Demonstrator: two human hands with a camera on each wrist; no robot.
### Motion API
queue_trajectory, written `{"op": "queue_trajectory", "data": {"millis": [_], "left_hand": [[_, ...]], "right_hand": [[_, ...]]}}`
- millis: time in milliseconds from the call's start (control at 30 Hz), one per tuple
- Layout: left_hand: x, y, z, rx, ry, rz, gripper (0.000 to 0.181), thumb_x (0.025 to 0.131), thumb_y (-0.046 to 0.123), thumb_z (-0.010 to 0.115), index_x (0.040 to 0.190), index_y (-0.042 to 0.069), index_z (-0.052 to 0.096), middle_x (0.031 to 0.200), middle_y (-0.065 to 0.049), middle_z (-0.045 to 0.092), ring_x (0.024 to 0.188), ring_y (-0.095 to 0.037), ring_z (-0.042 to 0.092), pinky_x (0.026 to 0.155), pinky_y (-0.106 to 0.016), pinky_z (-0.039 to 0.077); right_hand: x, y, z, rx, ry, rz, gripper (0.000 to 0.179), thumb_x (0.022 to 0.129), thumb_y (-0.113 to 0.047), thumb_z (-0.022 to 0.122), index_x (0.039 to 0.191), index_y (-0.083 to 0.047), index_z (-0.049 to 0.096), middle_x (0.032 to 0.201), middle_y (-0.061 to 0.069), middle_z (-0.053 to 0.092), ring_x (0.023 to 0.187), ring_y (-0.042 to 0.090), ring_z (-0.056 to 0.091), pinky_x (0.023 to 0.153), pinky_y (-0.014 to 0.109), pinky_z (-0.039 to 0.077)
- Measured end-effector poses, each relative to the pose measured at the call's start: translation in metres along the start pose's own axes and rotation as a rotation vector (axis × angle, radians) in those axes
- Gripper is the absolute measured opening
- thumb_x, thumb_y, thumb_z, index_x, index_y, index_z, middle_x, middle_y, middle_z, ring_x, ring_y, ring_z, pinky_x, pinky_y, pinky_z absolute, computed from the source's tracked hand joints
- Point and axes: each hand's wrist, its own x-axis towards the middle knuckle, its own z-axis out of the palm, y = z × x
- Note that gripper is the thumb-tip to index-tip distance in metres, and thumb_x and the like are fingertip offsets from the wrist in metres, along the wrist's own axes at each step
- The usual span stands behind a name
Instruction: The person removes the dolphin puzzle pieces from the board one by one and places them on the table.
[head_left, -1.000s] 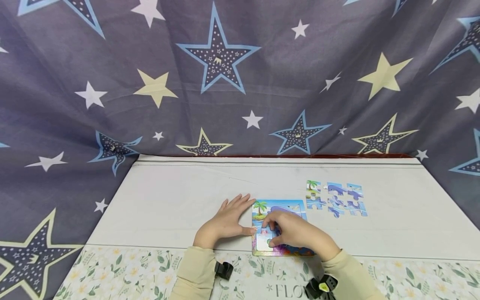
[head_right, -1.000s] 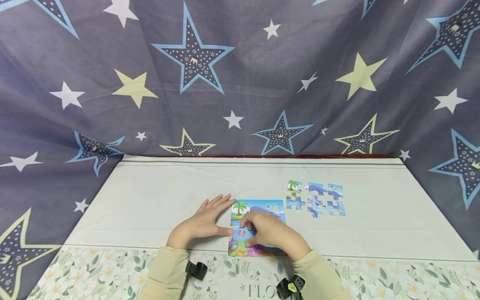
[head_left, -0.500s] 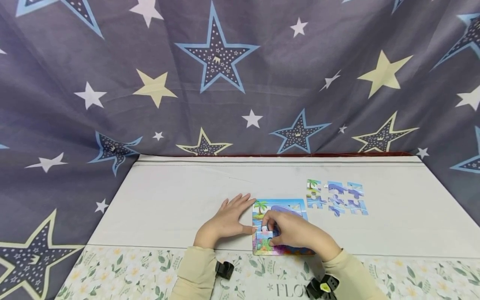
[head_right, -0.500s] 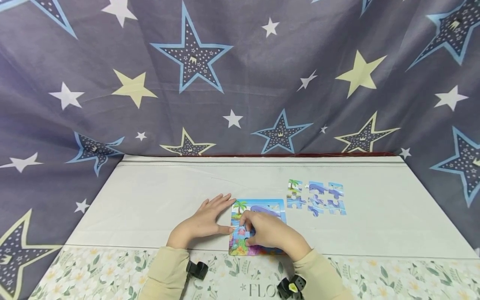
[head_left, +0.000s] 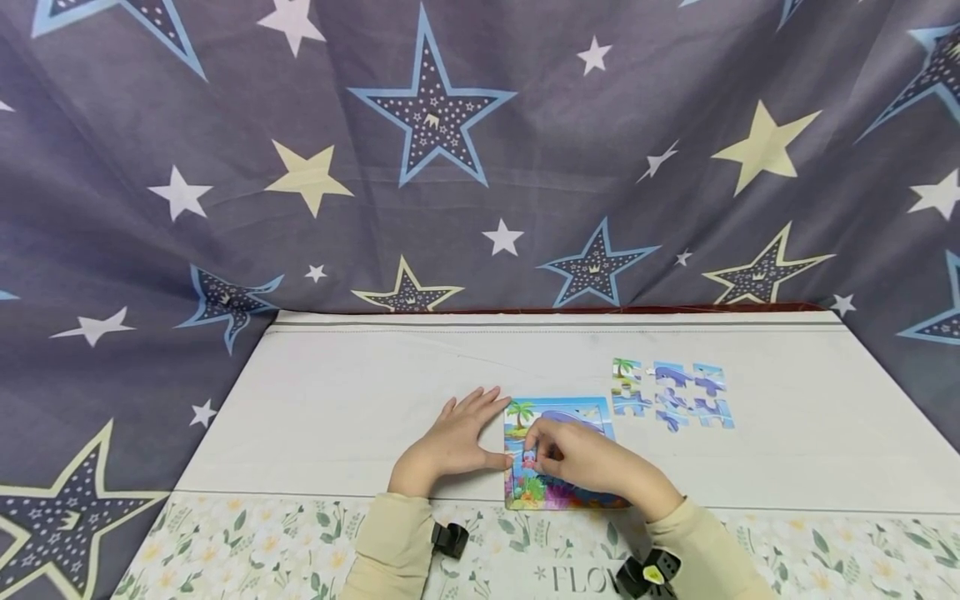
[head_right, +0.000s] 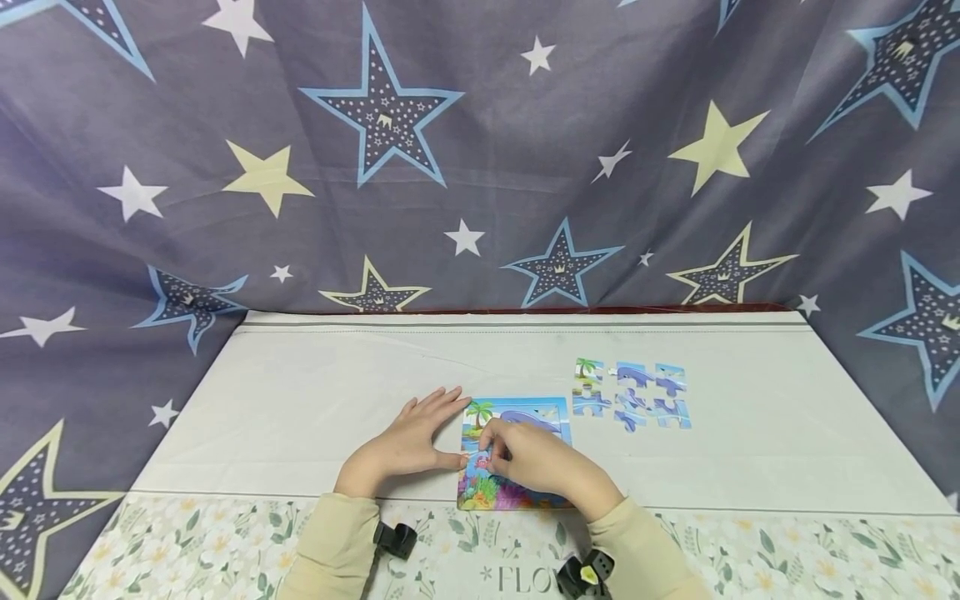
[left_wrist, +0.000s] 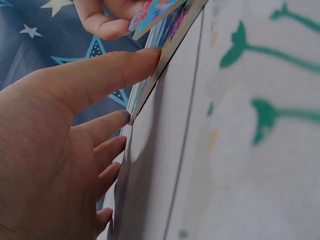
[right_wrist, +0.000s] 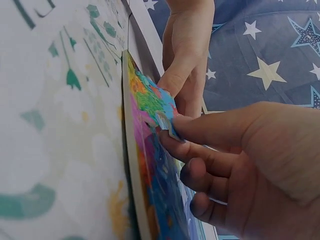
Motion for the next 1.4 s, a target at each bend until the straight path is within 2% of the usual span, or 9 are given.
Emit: {"op": "queue_trajectory", "data": {"millis": [467,633,833,1167,1400], "left_hand": [[0.0,0.0,0.0,0.0,0.0,0.005,0.091,0.078,0.045,0.076,0.155,0.016,0.037,0.162,-0.006,0.025,0.151,-0.028,0.013,0.12,-0.055,0.003],[0.0,-0.001,0.0,0.001,0.004,-0.002,0.091,0.078,0.045,0.077,0.154,0.016,0.037,0.162,-0.006,0.025,0.151,-0.028,0.013,0.12,-0.055,0.003],[0.001,0.0,0.001,-0.004,0.007,-0.001,0.091,0.078,0.045,0.078,0.154,0.016,0.038,0.162,-0.006,0.025,0.151,-0.028,0.014,0.12,-0.055,0.003],[0.001,0.003,-0.002,-0.006,-0.004,0.0,0.09,0.08,0.044,0.077,0.155,0.017,0.036,0.163,-0.005,0.024,0.151,-0.028,0.012,0.12,-0.055,0.002],[0.0,0.002,-0.002,-0.01,-0.005,0.001,0.09,0.079,0.044,0.077,0.155,0.017,0.036,0.163,-0.005,0.024,0.151,-0.028,0.012,0.12,-0.056,0.002]], "right_hand": [[-0.009,0.005,-0.006,0.109,-0.001,-0.05,0.016,0.097,-0.006,0.062,0.112,-0.01,0.063,0.09,-0.005,0.063,0.074,0.007,0.06,0.063,0.026,0.052],[-0.016,0.009,-0.008,0.133,-0.012,-0.039,0.017,0.098,-0.007,0.061,0.114,-0.012,0.064,0.092,-0.003,0.065,0.075,0.008,0.062,0.063,0.027,0.052],[-0.023,0.014,-0.013,0.147,-0.01,-0.025,0.017,0.099,-0.011,0.061,0.116,-0.012,0.064,0.09,-0.001,0.067,0.065,0.01,0.056,0.057,0.026,0.047],[-0.038,0.029,-0.022,0.171,0.023,-0.017,0.017,0.1,-0.011,0.059,0.116,-0.009,0.063,0.09,0.001,0.065,0.06,0.007,0.049,0.056,0.025,0.045],[-0.05,0.04,-0.031,0.184,0.064,-0.041,0.019,0.101,-0.011,0.058,0.119,-0.008,0.063,0.089,0.001,0.064,0.064,0.01,0.053,0.057,0.025,0.046]]}}
